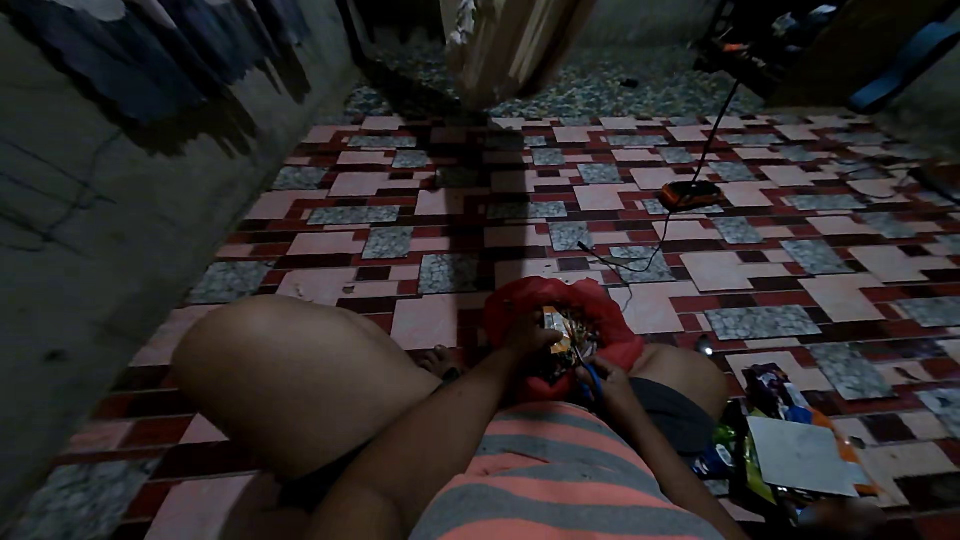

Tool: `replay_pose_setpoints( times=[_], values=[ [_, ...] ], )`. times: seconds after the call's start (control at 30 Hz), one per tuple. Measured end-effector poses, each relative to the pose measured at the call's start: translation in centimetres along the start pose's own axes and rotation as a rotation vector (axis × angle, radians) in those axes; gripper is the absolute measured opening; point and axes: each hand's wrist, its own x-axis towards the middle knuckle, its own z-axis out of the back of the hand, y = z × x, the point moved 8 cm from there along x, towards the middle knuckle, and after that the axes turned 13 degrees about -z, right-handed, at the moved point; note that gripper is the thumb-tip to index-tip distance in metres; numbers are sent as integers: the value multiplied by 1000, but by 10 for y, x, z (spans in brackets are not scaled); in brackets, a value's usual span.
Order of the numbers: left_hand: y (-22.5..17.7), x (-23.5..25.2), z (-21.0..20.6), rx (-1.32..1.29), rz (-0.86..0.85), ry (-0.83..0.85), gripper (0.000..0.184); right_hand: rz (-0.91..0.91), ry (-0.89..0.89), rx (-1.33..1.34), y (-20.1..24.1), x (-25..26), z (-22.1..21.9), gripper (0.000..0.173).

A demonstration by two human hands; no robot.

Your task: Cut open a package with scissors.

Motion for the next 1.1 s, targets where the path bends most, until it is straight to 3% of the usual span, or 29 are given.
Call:
replay_pose_setpoints(
  times=[0.3,0.53,0.8,1.1],
  values=[
    [-2,-1,2,10,12,2,39,30,-52,-40,-1,1,3,25],
    [6,2,2,4,17,11,40,50,-64,-54,2,0,4,15],
    [5,-4,-12,17,31,121,44,6,-36,-64,1,3,1,22],
    [1,-4,-9,-47,19,59,46,46,-50,27,-1,3,7,19]
  ],
)
